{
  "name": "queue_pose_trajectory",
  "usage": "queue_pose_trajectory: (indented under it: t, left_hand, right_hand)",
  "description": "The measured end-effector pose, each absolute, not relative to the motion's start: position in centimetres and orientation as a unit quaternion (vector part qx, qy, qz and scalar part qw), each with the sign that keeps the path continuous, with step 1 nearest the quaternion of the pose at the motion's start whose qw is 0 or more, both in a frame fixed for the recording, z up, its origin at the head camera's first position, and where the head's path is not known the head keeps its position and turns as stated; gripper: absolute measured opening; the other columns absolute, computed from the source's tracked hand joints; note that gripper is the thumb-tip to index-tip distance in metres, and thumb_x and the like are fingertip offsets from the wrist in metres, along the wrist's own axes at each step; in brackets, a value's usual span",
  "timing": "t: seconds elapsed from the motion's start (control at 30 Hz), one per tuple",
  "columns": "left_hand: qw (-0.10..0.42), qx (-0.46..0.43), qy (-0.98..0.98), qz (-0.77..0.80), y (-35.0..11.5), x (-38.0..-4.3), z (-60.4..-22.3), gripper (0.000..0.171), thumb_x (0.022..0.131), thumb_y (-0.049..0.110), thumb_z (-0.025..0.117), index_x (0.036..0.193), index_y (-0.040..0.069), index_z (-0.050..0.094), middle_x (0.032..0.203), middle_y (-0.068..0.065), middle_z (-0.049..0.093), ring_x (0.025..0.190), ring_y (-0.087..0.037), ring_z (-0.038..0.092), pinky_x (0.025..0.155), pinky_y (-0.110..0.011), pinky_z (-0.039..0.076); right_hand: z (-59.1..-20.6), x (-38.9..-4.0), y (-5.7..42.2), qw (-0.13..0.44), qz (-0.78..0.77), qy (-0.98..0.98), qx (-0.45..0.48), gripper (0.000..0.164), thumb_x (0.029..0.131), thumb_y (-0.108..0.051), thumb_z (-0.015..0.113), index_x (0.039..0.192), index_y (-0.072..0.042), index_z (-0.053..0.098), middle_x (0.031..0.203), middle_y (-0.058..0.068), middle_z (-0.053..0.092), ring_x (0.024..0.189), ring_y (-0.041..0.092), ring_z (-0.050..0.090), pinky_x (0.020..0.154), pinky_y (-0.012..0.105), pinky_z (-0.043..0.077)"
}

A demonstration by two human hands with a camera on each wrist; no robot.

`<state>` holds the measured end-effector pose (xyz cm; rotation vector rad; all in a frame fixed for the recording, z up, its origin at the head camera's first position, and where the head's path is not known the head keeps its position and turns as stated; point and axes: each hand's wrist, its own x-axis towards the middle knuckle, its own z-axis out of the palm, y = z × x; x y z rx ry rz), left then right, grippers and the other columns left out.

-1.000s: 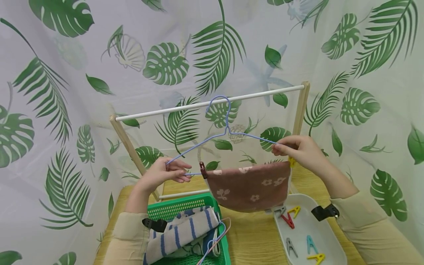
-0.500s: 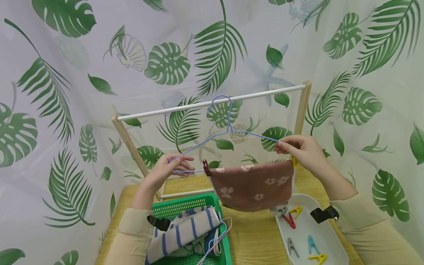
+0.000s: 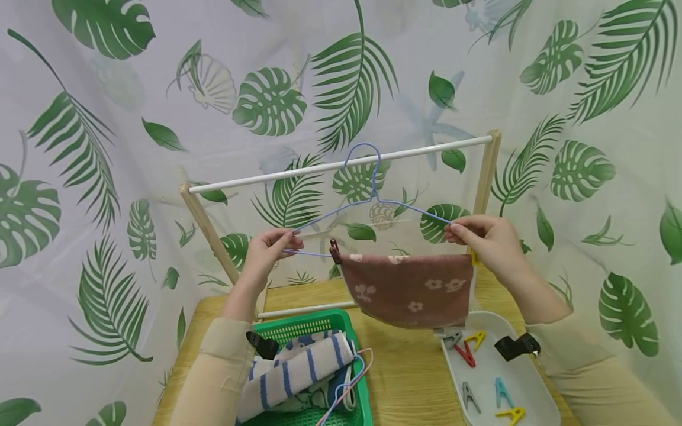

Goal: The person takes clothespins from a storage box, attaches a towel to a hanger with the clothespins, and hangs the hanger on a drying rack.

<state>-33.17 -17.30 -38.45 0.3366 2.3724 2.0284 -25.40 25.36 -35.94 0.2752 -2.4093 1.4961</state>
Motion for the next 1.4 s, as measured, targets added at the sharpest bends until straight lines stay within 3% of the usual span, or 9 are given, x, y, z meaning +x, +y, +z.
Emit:
queue_pose_trajectory:
  t: [0.07,0.17,0.3,0.4,0.5,0.7,0.97,1.23,1.4]
  left_hand:
    - [-0.003,0.095,0.764,0.638,-17.0,-33.7,-38.4,0.034,0.113,0.019,0.056,0.133,-0.007,0.066,0.094,0.011,0.078,0.091,-0.003,0.075,0.089,-0.022,0.063]
    - [-0.011,0.081,0.765,0.639,-16.6,-34.5,-38.3,0.034,0.113,0.019,0.056,0.134,-0.006,0.066,0.097,0.007,0.079,0.097,-0.013,0.077,0.093,-0.025,0.063]
    - [-0.029,0.049,0.753,0.656,-16.0,-35.6,-38.2,0.032,0.11,0.018,0.06,0.132,-0.006,0.066,0.09,0.01,0.077,0.091,-0.012,0.076,0.084,-0.019,0.062]
    - [-0.045,0.021,0.741,0.669,-15.7,-36.3,-38.0,0.032,0.108,0.016,0.064,0.13,-0.008,0.067,0.084,0.014,0.075,0.079,-0.002,0.072,0.072,-0.012,0.057]
    - [-0.054,0.004,0.736,0.674,-15.4,-36.9,-38.0,0.033,0.107,0.014,0.066,0.131,-0.009,0.068,0.085,0.011,0.075,0.078,-0.002,0.071,0.07,-0.012,0.057]
    - [-0.063,-0.021,0.746,0.663,-14.8,-38.0,-37.7,0.032,0.106,0.016,0.068,0.131,-0.004,0.071,0.099,0.0,0.074,0.086,-0.006,0.068,0.085,-0.02,0.06]
    - [-0.06,-0.041,0.762,0.643,-14.6,-38.8,-38.1,0.033,0.107,0.017,0.065,0.133,-0.004,0.07,0.115,-0.012,0.07,0.102,-0.02,0.065,0.109,-0.042,0.057]
    - [-0.056,-0.042,0.781,0.621,-15.0,-38.9,-39.4,0.036,0.107,0.018,0.064,0.134,-0.006,0.068,0.127,-0.023,0.069,0.097,-0.017,0.062,0.103,-0.041,0.057]
    - [-0.049,-0.045,0.781,0.621,-15.3,-39.1,-40.1,0.038,0.108,0.016,0.062,0.138,-0.007,0.065,0.131,-0.024,0.067,0.111,-0.025,0.064,0.112,-0.045,0.055]
  right_hand:
    - [-36.0,-25.5,25.1,0.151,0.523,-0.834,0.088,0.028,0.109,-0.014,0.062,0.119,0.011,0.073,0.088,-0.027,0.073,0.084,-0.01,0.072,0.077,0.006,0.058]
    - [-36.2,-25.8,24.7,0.157,0.524,-0.833,0.079,0.029,0.109,-0.013,0.062,0.12,0.012,0.073,0.094,-0.01,0.079,0.083,-0.009,0.072,0.077,0.007,0.059]
    - [-36.4,-26.0,24.1,0.161,0.537,-0.826,0.066,0.031,0.109,-0.013,0.062,0.121,0.014,0.071,0.091,-0.012,0.078,0.081,-0.011,0.071,0.077,0.008,0.06]
    - [-36.5,-26.1,23.6,0.164,0.557,-0.812,0.059,0.031,0.108,-0.011,0.063,0.12,0.016,0.071,0.085,-0.024,0.072,0.078,-0.012,0.07,0.075,0.009,0.061]
    - [-36.7,-26.2,23.1,0.169,0.572,-0.801,0.056,0.03,0.107,-0.009,0.064,0.119,0.018,0.07,0.084,-0.02,0.074,0.076,-0.011,0.07,0.074,0.011,0.062]
    - [-37.1,-26.6,22.5,0.173,0.575,-0.798,0.056,0.029,0.107,-0.007,0.063,0.117,0.019,0.071,0.084,-0.014,0.076,0.074,-0.01,0.071,0.071,0.012,0.062]
    - [-37.6,-26.4,21.5,0.153,0.575,-0.803,0.032,0.031,0.109,-0.01,0.062,0.119,0.018,0.071,0.101,0.019,0.08,0.075,-0.008,0.071,0.071,0.014,0.063]
    - [-38.5,-25.9,20.8,0.132,0.591,-0.796,0.025,0.031,0.109,-0.01,0.062,0.12,0.018,0.07,0.103,0.02,0.08,0.076,-0.008,0.071,0.071,0.014,0.063]
    - [-39.2,-25.7,20.3,0.127,0.596,-0.792,0.024,0.031,0.109,-0.009,0.061,0.12,0.018,0.07,0.103,0.019,0.08,0.077,-0.007,0.072,0.074,0.017,0.064]
